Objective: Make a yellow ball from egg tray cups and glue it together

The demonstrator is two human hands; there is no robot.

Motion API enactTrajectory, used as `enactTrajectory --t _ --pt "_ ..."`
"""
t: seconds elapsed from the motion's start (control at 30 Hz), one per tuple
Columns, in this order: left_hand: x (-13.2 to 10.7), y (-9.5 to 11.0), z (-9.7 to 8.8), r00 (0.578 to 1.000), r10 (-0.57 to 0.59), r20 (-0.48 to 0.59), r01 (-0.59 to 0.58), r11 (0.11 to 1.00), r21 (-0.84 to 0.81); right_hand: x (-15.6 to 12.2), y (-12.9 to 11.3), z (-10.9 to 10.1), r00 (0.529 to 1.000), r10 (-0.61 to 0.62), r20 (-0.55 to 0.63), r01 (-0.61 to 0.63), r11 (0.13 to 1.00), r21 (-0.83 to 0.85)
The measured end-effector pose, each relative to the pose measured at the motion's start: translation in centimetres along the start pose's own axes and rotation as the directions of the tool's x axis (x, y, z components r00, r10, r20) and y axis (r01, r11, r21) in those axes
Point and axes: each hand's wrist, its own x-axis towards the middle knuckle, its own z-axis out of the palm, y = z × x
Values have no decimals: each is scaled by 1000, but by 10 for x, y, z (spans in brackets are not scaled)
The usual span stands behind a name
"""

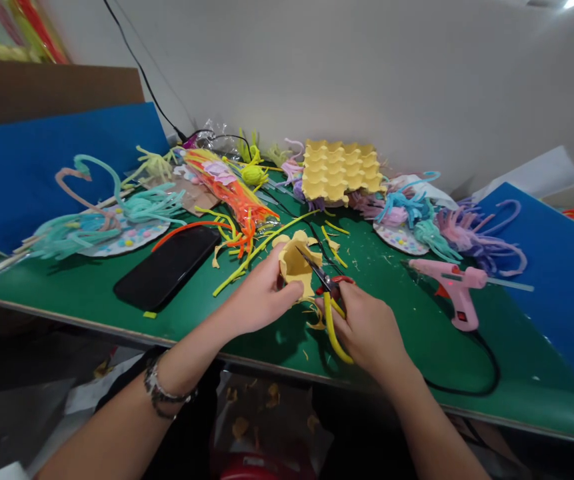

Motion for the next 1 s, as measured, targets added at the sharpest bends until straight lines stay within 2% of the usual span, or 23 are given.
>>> enactTrajectory --t 0.2,0.3,0.5,0.73,0.9,1.0 --pt "0 4 -1 998 48 37 -48 999 7 -4 2 3 987 -59 -153 46 995 -91" --pt "0 4 -1 996 73 41 -75 997 35 -5 3 4 978 -105 -179 81 987 -137" --pt "0 7 -2 999 -4 40 5 1000 -24 -5 3 -2 968 -145 -206 123 986 -115" --pt "0 11 -8 999 -31 41 34 996 -79 -5 4 -2 979 -126 -163 118 991 -56" --pt "2 8 -10 998 -32 57 33 999 -17 -2 0 1 997 -58 -44 58 998 3" --pt "2 4 -10 997 -32 75 28 998 56 0 -3 0 999 -37 -20 37 999 -6"
